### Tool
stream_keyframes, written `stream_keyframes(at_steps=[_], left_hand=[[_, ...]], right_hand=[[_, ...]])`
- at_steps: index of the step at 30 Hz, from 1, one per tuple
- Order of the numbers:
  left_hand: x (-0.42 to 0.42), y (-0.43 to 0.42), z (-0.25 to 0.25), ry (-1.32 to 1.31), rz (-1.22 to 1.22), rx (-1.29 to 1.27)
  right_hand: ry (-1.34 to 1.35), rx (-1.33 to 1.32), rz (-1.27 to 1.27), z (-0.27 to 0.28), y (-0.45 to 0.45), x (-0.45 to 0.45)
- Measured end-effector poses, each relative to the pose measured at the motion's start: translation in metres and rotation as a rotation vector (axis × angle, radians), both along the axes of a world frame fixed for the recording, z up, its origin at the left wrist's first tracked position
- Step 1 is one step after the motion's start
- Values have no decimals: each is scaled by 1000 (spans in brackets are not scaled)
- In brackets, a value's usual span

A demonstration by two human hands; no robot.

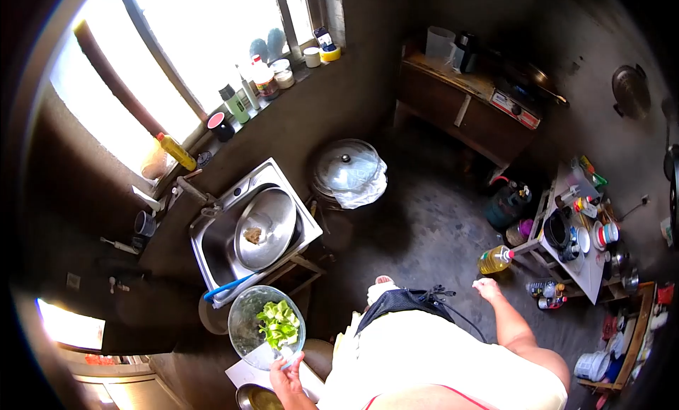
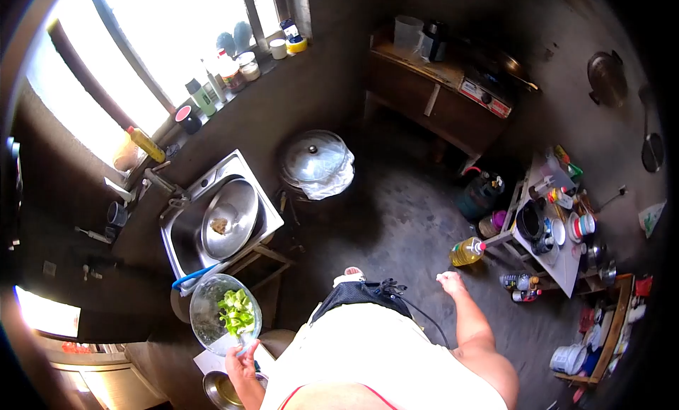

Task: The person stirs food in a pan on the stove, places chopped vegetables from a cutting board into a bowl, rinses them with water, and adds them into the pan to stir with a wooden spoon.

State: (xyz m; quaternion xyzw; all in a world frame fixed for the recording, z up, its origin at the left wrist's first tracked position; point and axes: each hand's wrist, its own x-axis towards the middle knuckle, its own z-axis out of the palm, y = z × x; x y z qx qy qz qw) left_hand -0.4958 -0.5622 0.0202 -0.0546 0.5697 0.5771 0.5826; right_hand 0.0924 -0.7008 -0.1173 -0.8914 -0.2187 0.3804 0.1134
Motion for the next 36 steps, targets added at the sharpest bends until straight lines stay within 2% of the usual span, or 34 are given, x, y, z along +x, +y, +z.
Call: stream_keyframes(at_steps=[3, 6, 9, 11, 14, 15, 18, 20, 24, 25, 26, 28, 30, 32, 36], left_hand=[[2, 0, -1, -37, 68, -17], [23, 4, 24, -4, 134, 37], [39, 7, 37, 7, 161, 115], [36, 5, 28, -3, 191, 110], [34, 3, 18, 0, 247, 99], [32, 2, 15, -11, 271, 78], [30, -6, 5, -16, 297, 57], [33, -9, 2, 61, 291, 153], [43, -13, 5, 14, 362, 109], [42, -16, 4, 0, 388, 80], [41, -16, 5, -18, 418, 55], [69, -6, 41, 112, 385, 138], [65, -7, 42, 107, 408, 174], [48, -12, 24, 83, 397, 165], [25, -5, 24, 72, 425, 159]], right_hand=[[-75, 78, 76, 5, 37, 15], [-91, 193, 180, 8, 79, 32], [8, 231, 188, 17, 123, 47], [144, 185, 99, 27, 151, 50], [208, 267, 136, 15, 180, 66], [171, 335, 235, 16, 185, 70], [262, 310, 280, 19, 202, 81], [229, 324, 288, 22, 214, 86], [142, 384, 298, 33, 236, 84], [197, 363, 266, 35, 241, 84], [248, 341, 239, 30, 248, 88], [320, 513, 367, -21, 254, 116], [-191, 655, 684, -23, 253, 108], [370, 500, 271, 12, 263, 90], [299, 548, 366, 40, 293, 87]])
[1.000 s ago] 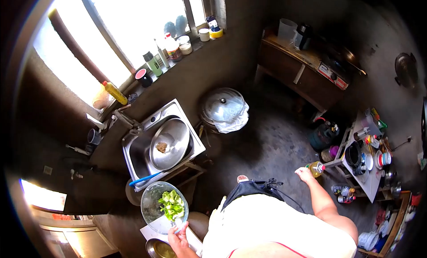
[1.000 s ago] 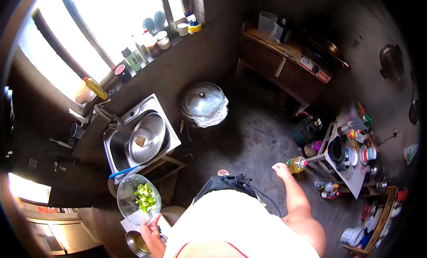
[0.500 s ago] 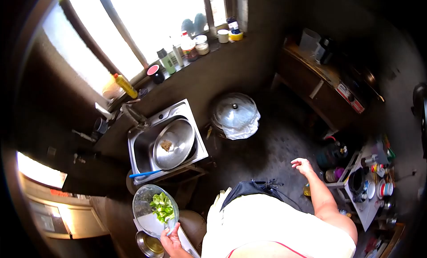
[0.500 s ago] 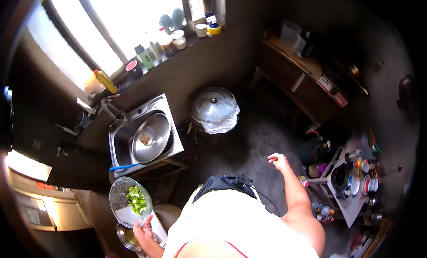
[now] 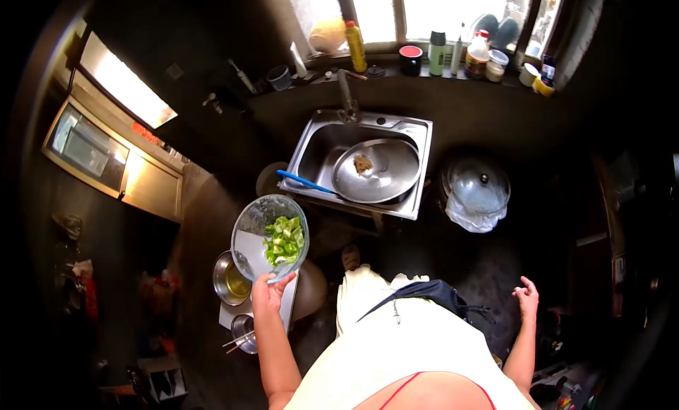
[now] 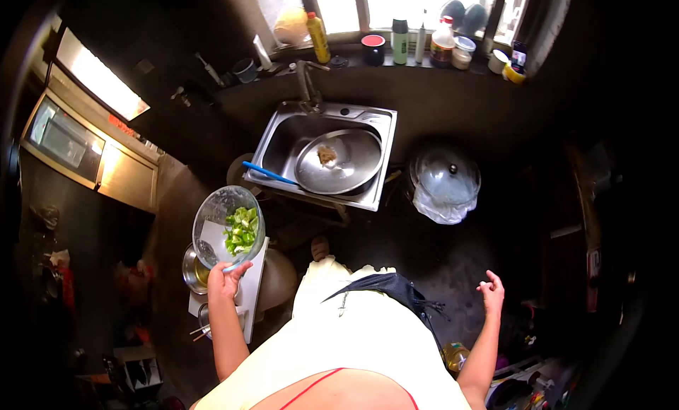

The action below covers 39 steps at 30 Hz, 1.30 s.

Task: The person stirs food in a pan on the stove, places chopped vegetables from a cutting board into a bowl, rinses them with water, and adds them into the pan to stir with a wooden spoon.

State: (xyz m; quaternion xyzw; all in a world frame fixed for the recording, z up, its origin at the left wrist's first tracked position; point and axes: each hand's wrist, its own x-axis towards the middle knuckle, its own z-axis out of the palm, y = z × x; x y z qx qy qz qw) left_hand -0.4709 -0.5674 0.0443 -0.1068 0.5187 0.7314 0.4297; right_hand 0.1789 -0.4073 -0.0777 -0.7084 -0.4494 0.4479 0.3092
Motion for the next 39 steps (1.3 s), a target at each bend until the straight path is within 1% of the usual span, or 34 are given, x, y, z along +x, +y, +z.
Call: stream_keyframes(at_steps=[2, 3, 4, 6, 7, 9, 12, 14, 15, 17, 18, 19, 20, 21, 22, 23, 24, 25, 26, 27, 29, 30, 32, 33, 34, 36, 37, 38, 39], left_hand=[[-23, 3, -5, -20, 4, -5], [-30, 7, -4, -39, -1, -20], [-38, 12, -1, -41, 7, -19], [-59, 25, 3, -37, 22, -58], [-76, 30, -2, -46, 12, -59], [-106, 46, -8, -43, -6, -36], [-150, 78, -6, -49, 6, -7], [-186, 99, -19, -40, -15, -1], [-200, 112, -15, -34, -2, -18], [-233, 136, -24, -43, 11, -31], [-250, 147, -29, -38, 5, -47], [-267, 158, -35, -40, 8, -50], [-283, 169, -39, -41, 4, -50], [-298, 178, -47, -33, 6, -57], [-313, 188, -54, -19, 4, -60], [-325, 199, -54, -42, 16, -66], [-337, 208, -59, -56, 26, -54], [-349, 217, -66, -43, 32, -47], [-360, 224, -70, -47, 19, -54], [-371, 234, -72, -29, 24, -61], [-384, 249, -73, -30, 51, -45], [-390, 260, -59, -19, 51, -79], [-404, 267, -67, 39, 31, -21], [-411, 272, -70, 58, 52, 0], [-417, 277, -73, 53, 59, -2], [-426, 285, -68, 10, 55, -22], [-427, 290, -61, 28, 48, -32], [-429, 294, -64, 23, 55, -29], [-431, 299, -65, 80, 61, -60]], right_hand=[[-97, 169, 23, 14, 8, -23], [-62, 111, 50, 22, 20, -25], [-51, 172, 81, 20, 34, -25], [44, 116, 96, 53, 65, -53], [-9, 179, 117, 72, 81, -77], [-67, 207, 207, 109, 114, -123], [-105, 278, 363, 169, 171, -214], [-87, 315, 503, 201, 209, -284], [-63, 320, 573, 216, 227, -324], [-26, 319, 726, 242, 261, -404], [63, 283, 799, 252, 276, -447], [25, 308, 937, 258, 296, -487], [22, 276, 992, 276, 302, -537], [52, 317, 1091, 277, 314, -582], [37, 291, 1158, 277, 325, -623], [35, 352, 1226, 277, 336, -667], [-19, 349, 1288, 275, 341, -709], [-135, 439, 1328, 268, 347, -750], [-260, 418, 1355, 272, 347, -791], [-342, 489, 1392, 263, 351, -829], [-419, 565, 1385, 250, 349, -898], [-470, 591, 1394, 250, 354, -934], [-466, 592, 1392, 245, 344, -989], [-479, 636, 1353, 242, 341, -1013], [-494, 676, 1315, 239, 339, -1035], [-509, 657, 1289, 238, 335, -1071], [-508, 613, 1265, 241, 341, -1089], [-513, 615, 1272, 235, 338, -1103], [-552, 618, 1232, 228, 336, -1116]])
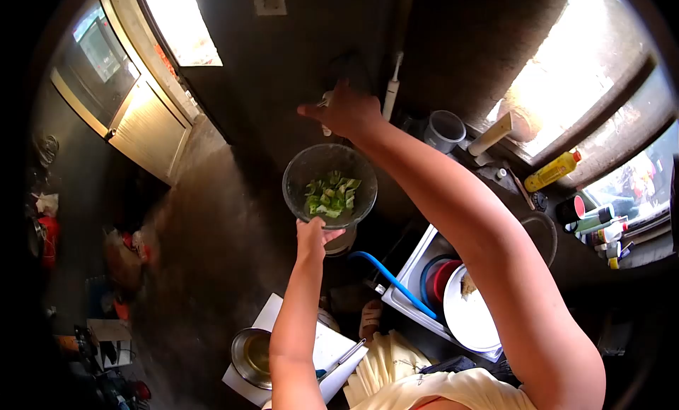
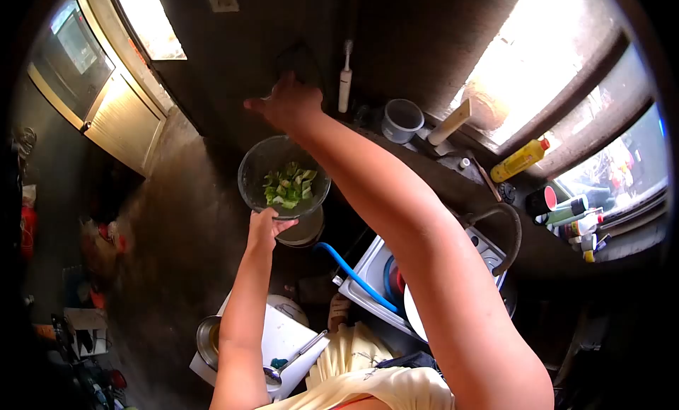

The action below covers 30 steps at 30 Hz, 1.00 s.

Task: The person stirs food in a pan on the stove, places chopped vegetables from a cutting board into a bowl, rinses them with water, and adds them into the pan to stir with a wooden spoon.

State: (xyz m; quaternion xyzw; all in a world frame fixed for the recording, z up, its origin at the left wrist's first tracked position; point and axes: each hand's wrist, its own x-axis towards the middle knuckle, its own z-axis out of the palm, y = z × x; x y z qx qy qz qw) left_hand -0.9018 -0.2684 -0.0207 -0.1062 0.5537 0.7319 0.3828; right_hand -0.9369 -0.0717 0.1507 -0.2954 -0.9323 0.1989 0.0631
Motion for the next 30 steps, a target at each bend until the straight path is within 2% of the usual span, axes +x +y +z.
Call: stream_keyframes(at_steps=[4, 8, 10, 11, 13, 17, 20, 22, 26, 30], left_hand=[[-11, 13, 0, 50, -19, -16], [-20, 22, 8, 49, -66, -16], [-23, 25, 5, 59, -87, -3], [-25, 26, 2, 49, -92, -12], [-29, 32, 7, 30, -107, -36], [-37, 36, -6, -9, -102, -36], [-40, 38, -10, -6, -145, -63], [-42, 36, -16, -26, -137, -46], [-43, 35, -17, -27, -120, -78], [-47, 32, -20, -20, -97, -77]], right_hand=[[-25, 37, -82, -14, -2, -28], [-8, -48, -20, -22, 14, -32], [-8, -39, 120, -22, 27, -27], [-12, -33, 112, -21, 37, -23], [-163, -310, 383, -13, 66, -17], [-136, -223, 527, -4, 73, -4], [-288, -170, 549, -1, 77, -10], [-263, -29, 632, -6, 78, -11], [-226, 2, 615, -9, 80, -9], [-327, 50, 636, 1, 74, -8]])
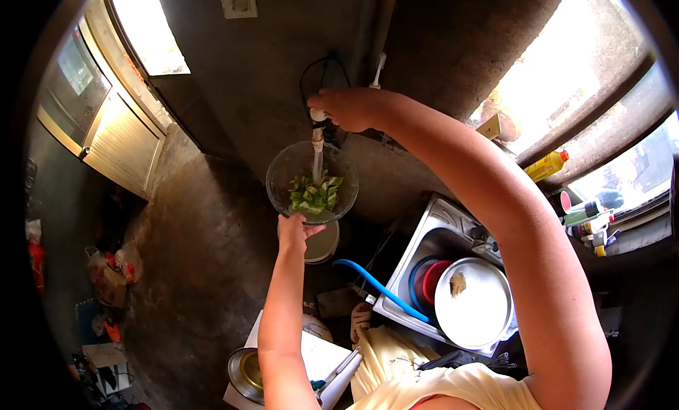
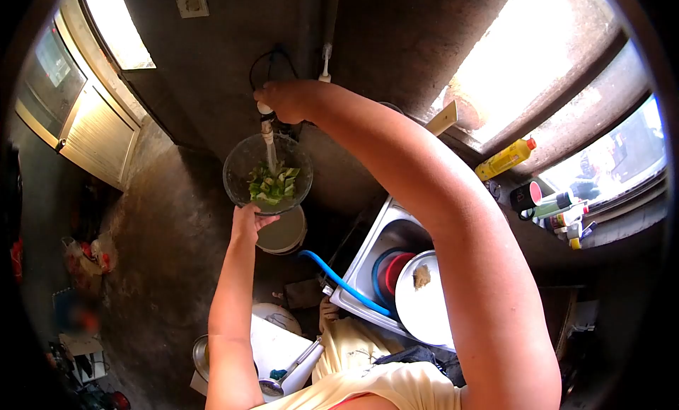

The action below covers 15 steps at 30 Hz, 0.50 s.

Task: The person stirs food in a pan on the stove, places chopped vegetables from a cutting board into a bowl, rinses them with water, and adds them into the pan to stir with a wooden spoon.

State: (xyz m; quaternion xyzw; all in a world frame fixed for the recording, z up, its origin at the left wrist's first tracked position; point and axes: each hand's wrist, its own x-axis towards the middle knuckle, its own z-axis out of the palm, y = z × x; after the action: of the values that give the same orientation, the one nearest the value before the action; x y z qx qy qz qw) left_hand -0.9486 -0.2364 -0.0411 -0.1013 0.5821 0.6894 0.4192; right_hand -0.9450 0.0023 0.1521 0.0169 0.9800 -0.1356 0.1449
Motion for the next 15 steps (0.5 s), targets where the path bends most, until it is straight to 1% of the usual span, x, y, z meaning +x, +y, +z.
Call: stream_keyframes(at_steps=[2, 4, 5, 7, 10, 11, 13, 14, 15], left_hand=[[-1, 0, 0, -14, -13, -15], [-2, 0, 7, 16, -16, 13], [-2, 0, 5, 16, -17, 14], [-3, -2, -8, 30, 38, -28], [-9, -6, -23, -21, 11, -1], [-8, -6, -18, -21, 10, -1], [-7, -8, -7, -51, -18, -9], [-6, -8, -3, -51, -18, -9], [-4, -8, 0, -62, -12, 2]], right_hand=[[-25, 8, -3, 1, -1, 1], [24, 5, 2, -2, 2, 0], [24, 5, 1, 1, 0, 0], [-63, 33, 9, 5, -4, -4], [-90, 106, 5, 10, -10, -4], [-90, 106, 4, 6, -9, -1], [195, 155, 203, -1, -6, 9], [195, 155, 203, -1, -2, 11], [211, 271, 312, 0, 2, 11]])
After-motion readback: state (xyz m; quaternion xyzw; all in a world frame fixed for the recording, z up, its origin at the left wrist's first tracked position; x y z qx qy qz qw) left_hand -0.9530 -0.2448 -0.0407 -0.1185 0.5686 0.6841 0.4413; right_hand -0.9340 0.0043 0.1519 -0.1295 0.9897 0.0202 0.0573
